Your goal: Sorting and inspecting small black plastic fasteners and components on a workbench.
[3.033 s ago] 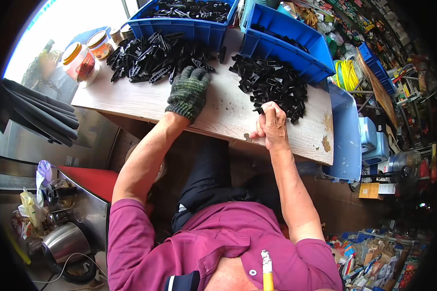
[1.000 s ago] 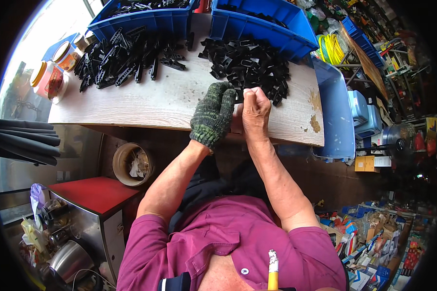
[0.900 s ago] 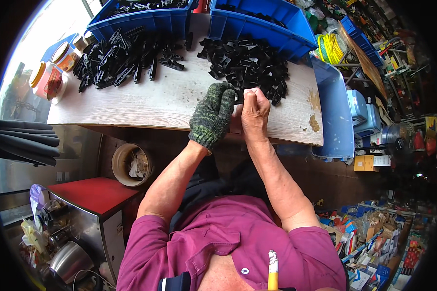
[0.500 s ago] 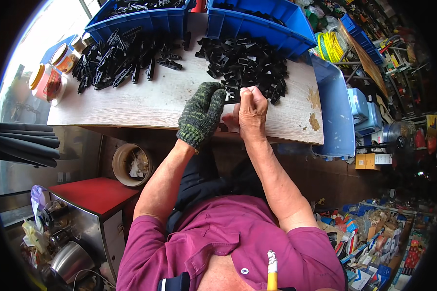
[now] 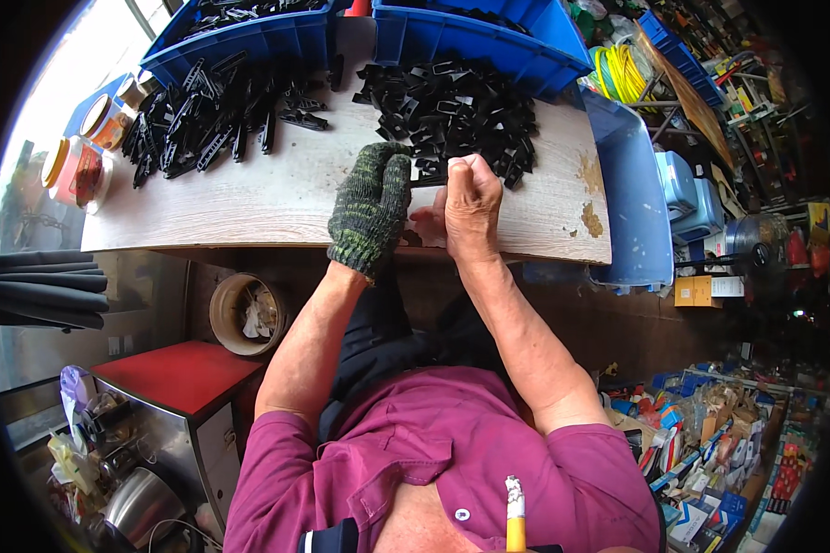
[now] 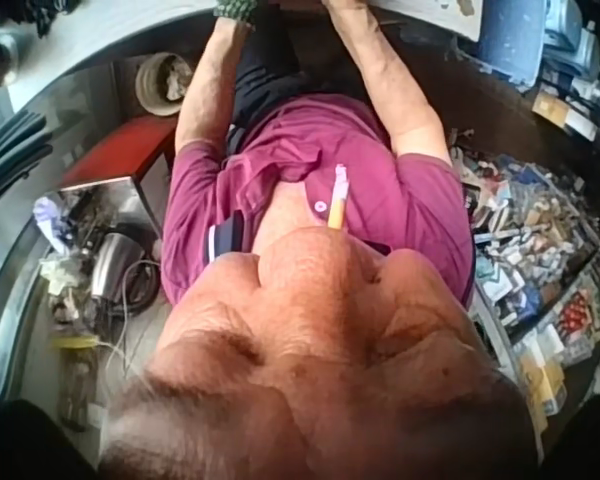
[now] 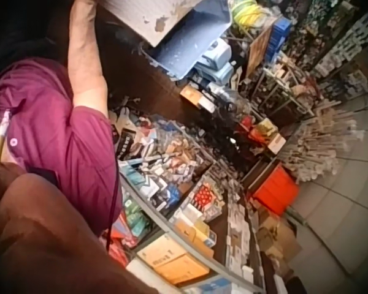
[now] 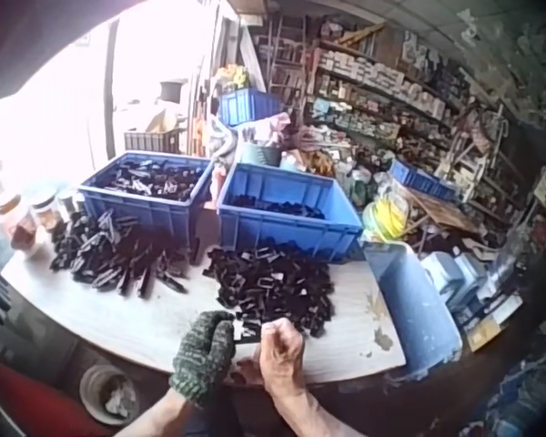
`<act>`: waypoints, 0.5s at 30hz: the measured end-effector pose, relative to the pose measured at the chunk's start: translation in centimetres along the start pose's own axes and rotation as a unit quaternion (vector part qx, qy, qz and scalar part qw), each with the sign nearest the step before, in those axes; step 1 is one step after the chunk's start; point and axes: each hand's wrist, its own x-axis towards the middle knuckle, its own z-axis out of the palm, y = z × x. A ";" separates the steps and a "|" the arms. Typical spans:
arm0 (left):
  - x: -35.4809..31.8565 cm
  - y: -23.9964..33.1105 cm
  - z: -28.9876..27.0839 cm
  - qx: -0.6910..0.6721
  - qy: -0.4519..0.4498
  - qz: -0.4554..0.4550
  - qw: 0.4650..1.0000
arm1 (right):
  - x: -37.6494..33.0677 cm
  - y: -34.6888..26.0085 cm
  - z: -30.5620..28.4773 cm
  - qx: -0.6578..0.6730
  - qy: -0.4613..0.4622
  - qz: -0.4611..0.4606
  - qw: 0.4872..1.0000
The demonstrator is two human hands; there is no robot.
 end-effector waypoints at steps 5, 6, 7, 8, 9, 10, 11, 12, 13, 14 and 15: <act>-1.0 0.9 1.6 0.049 0.041 0.128 0.990 | -0.1 0.3 -0.1 -0.090 0.006 -0.067 0.994; -0.9 1.3 1.7 0.074 0.060 0.144 0.985 | -0.1 0.3 -0.3 -0.098 0.006 -0.070 0.993; -0.7 0.5 1.3 0.224 0.037 0.246 0.942 | 0.1 -0.2 0.0 -0.083 -0.003 -0.086 0.993; -0.7 -0.1 1.2 0.222 0.038 0.247 0.942 | -0.2 -0.7 0.3 -0.084 -0.003 -0.088 0.993; -0.8 -0.6 1.1 0.229 0.057 0.289 0.928 | -0.8 -1.2 0.4 -0.052 0.000 -0.053 0.997; -0.6 0.1 1.0 0.233 0.074 0.332 0.911 | -1.0 -1.9 0.5 -0.020 0.005 -0.020 1.000; -0.7 0.8 1.1 0.230 0.075 0.335 0.911 | -0.8 -2.1 0.4 -0.022 0.008 -0.023 0.999; -1.1 1.7 1.2 0.019 0.029 0.133 0.991 | -0.7 -2.3 0.2 0.011 0.013 0.019 1.000; -1.6 2.6 1.1 -0.192 -0.021 -0.084 0.978 | -0.7 -2.8 0.1 0.044 0.017 0.061 0.997; -1.8 2.8 1.0 -0.194 -0.022 -0.083 0.977 | -0.6 -3.6 -0.6 0.043 0.017 0.092 0.995; -2.0 2.8 0.8 -0.225 -0.007 -0.105 0.969 | -0.3 -4.2 -1.2 0.074 0.054 0.124 0.988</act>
